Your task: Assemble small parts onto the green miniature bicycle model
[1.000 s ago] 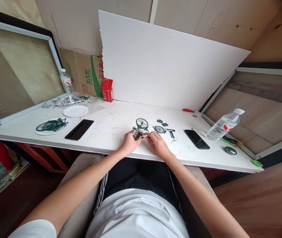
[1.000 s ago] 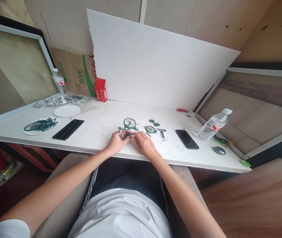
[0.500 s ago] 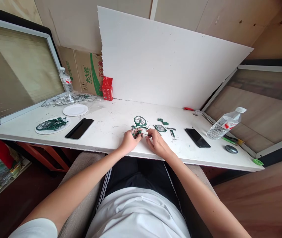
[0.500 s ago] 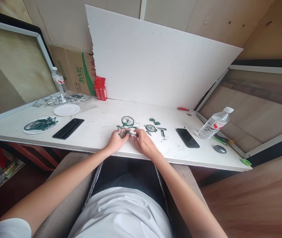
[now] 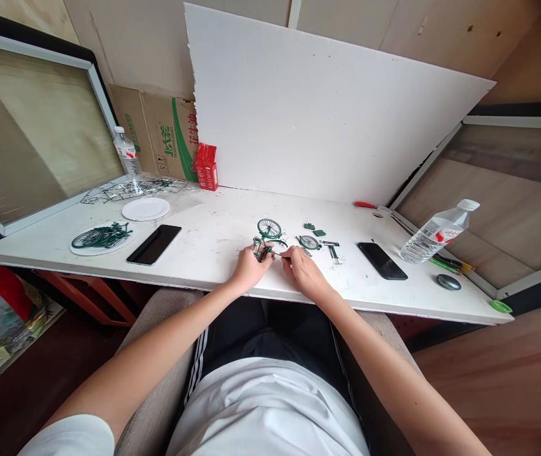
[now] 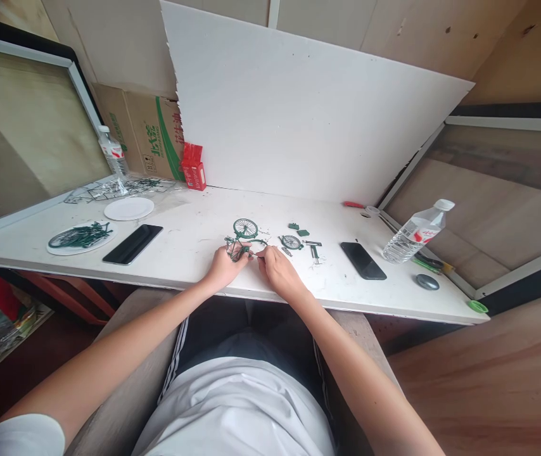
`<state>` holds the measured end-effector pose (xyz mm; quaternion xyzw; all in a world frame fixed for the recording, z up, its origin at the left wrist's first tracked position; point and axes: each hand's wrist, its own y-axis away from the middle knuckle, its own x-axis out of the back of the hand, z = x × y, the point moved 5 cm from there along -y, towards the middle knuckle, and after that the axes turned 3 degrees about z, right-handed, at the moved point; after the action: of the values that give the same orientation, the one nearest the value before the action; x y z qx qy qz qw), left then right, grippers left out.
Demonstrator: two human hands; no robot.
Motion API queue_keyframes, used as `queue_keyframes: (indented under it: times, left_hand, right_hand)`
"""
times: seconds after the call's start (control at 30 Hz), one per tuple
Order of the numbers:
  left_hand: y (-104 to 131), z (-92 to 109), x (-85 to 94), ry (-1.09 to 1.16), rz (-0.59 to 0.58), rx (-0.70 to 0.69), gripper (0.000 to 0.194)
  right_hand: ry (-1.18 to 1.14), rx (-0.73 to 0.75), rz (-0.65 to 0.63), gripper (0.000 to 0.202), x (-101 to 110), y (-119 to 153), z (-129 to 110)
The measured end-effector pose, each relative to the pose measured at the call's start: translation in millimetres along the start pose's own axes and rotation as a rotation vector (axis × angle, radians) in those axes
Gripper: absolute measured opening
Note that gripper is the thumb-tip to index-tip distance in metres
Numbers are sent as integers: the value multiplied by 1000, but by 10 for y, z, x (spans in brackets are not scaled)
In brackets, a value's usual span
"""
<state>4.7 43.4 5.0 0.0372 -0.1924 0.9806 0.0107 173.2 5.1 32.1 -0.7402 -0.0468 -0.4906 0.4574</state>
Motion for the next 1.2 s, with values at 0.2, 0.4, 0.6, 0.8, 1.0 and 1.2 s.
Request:
queue_keyframes:
  times: [0.2, 0.4, 0.6, 0.8, 1.0, 1.2]
  left_hand:
    - [-15, -10, 4, 8, -26, 5, 26]
    - [-22, -34, 2, -3, -39, 5, 25]
    - [-12, 5, -6, -17, -55, -16, 24]
    - [1, 71, -5, -25, -67, 11, 25]
    - [-2, 74, -8, 22, -64, 32, 26]
    - [-5, 49, 0, 22, -68, 26, 23]
  right_hand:
    - [110, -3, 33, 12, -16, 15, 7]
    - [147, -86, -26, 21, -22, 56, 32]
    - [207, -144, -39, 30, -46, 60, 48]
    - [162, -178, -71, 28, -38, 55, 45]
    - [17, -192, -41, 21, 22, 39, 26]
    - [39, -173, -97, 20, -38, 56, 31]
